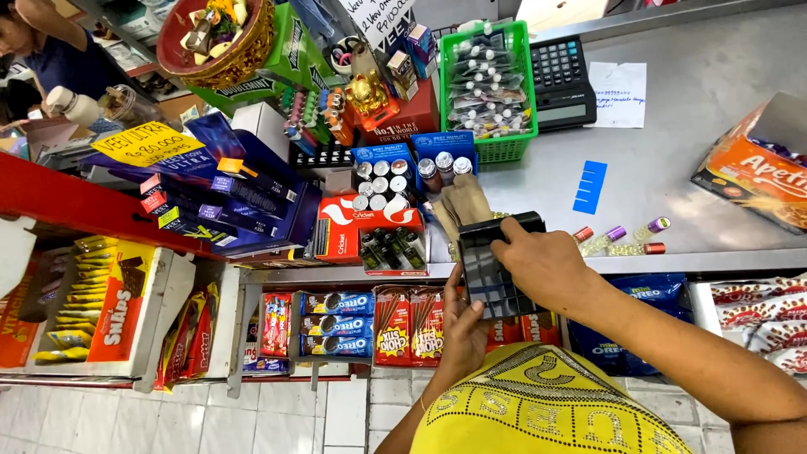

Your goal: Organizing small cosmetic bottles into a display tray and cleaning containers at a checkout counter.

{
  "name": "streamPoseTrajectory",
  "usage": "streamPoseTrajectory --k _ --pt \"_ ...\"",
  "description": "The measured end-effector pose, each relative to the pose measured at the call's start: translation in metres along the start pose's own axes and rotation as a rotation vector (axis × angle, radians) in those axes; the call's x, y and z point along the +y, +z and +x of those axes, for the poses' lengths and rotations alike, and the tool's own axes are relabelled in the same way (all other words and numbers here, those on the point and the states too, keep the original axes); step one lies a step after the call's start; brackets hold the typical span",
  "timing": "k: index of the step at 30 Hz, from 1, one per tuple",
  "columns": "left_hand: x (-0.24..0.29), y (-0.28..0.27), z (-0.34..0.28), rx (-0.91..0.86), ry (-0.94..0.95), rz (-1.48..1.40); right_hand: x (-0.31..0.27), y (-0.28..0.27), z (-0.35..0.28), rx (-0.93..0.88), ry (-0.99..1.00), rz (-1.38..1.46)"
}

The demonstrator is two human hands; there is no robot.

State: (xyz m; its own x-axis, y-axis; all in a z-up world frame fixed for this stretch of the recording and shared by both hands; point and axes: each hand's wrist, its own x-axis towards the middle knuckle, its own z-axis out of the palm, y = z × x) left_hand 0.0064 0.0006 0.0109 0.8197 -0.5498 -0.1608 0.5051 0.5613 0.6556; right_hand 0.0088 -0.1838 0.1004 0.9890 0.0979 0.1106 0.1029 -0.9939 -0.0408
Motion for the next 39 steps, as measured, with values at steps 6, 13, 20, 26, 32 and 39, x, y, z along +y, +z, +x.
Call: streamPoseTrajectory --k 6,13,20,26,32,39 --pt "0.001 -0.008 0.000 0.019 -0.026 -0.054 0.006 0.001 0.013 -0.179 0.083 0.073" --pt "0.000 -0.012 0.008 -0.005 -0.012 -0.041 0.010 -0.014 0.024 -0.092 0.051 0.085" --pt "-0.001 -0.014 0.027 0.011 0.078 -0.006 0.011 -0.069 0.038 -0.166 -0.058 0.006" --pt "0.018 0.005 0.030 0.033 0.052 -0.022 0.010 -0.085 0.045 -0.164 -0.087 -0.015" --pt "0.027 0.013 0.025 0.035 0.094 0.048 0.008 -0.087 0.048 -0.178 -0.057 0.006" --pt "0.028 0.017 0.021 0.033 0.110 0.013 0.008 -0.088 0.046 -0.163 -0.065 -0.010"
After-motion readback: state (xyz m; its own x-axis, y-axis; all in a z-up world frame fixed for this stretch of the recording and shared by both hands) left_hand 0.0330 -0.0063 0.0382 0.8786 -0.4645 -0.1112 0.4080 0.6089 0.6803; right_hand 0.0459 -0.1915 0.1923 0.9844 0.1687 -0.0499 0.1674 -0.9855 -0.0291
